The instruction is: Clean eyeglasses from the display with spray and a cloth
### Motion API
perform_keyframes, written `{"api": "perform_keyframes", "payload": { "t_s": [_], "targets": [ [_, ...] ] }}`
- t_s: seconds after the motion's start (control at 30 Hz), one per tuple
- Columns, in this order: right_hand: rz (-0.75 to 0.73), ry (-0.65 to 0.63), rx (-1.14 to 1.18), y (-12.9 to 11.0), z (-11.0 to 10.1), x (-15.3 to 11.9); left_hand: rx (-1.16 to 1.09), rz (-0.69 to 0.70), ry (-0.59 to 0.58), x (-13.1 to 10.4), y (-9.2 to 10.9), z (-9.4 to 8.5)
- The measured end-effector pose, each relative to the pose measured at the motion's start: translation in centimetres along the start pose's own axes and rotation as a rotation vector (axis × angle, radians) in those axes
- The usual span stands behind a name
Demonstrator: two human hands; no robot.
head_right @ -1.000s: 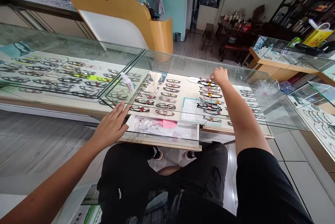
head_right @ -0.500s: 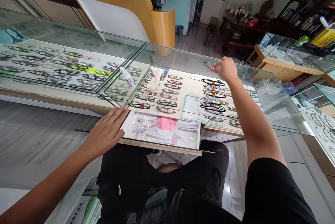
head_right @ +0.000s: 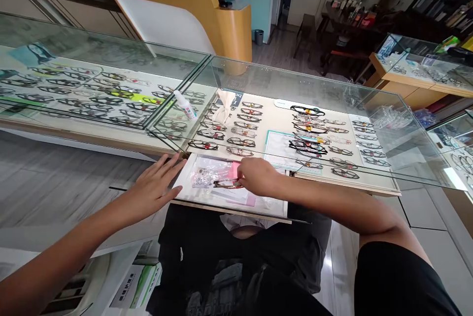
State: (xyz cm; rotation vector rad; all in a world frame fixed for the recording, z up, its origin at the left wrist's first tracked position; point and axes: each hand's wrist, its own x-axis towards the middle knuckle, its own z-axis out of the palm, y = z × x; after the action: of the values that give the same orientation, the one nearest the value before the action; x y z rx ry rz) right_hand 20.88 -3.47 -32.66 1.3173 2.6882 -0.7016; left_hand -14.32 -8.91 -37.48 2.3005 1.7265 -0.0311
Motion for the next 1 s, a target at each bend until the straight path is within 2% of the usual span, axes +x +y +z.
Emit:
{"api": "perform_keyframes", "payload": {
  "t_s": [0.07,0.13,0.2,0.3,0.4,0.53,0.7,1.0],
  "targets": [
    [0.043,0.034,-0.066,1.4,3.4,1.6,-0.064,-0.046,-0.024,0.6,-0.2,-2.2],
    [0.071,0.078,-0.094,3.0,5.9,3.2,-0.103,-0.118,0.095,1.8,-0.5,-4.7],
    [0.094,0.139,-0.119,4.6,7.3,5.1,-0.104,-0.19,0.217,3.4,-0.8,-6.6],
    [0.153,0.239,-0.157,7.0,8.1,8.6,-0.043,-0.326,0.135,5.6,-1.5,-7.5],
    [0.216,0.326,-0.182,9.5,8.1,12.1,0.018,-0.415,-0.004,7.0,-2.5,-6.2],
    [0.299,0.425,-0.196,12.8,7.9,15.5,0.033,-0.437,-0.065,7.5,-3.9,-3.8],
    [0.444,0.502,-0.183,17.1,7.0,18.3,-0.058,-0.455,-0.071,7.7,-4.8,-2.2],
    [0.798,0.611,-0.116,25.3,3.4,21.4,-0.13,-0.51,-0.008,8.0,-5.0,0.6]
  ]
}}
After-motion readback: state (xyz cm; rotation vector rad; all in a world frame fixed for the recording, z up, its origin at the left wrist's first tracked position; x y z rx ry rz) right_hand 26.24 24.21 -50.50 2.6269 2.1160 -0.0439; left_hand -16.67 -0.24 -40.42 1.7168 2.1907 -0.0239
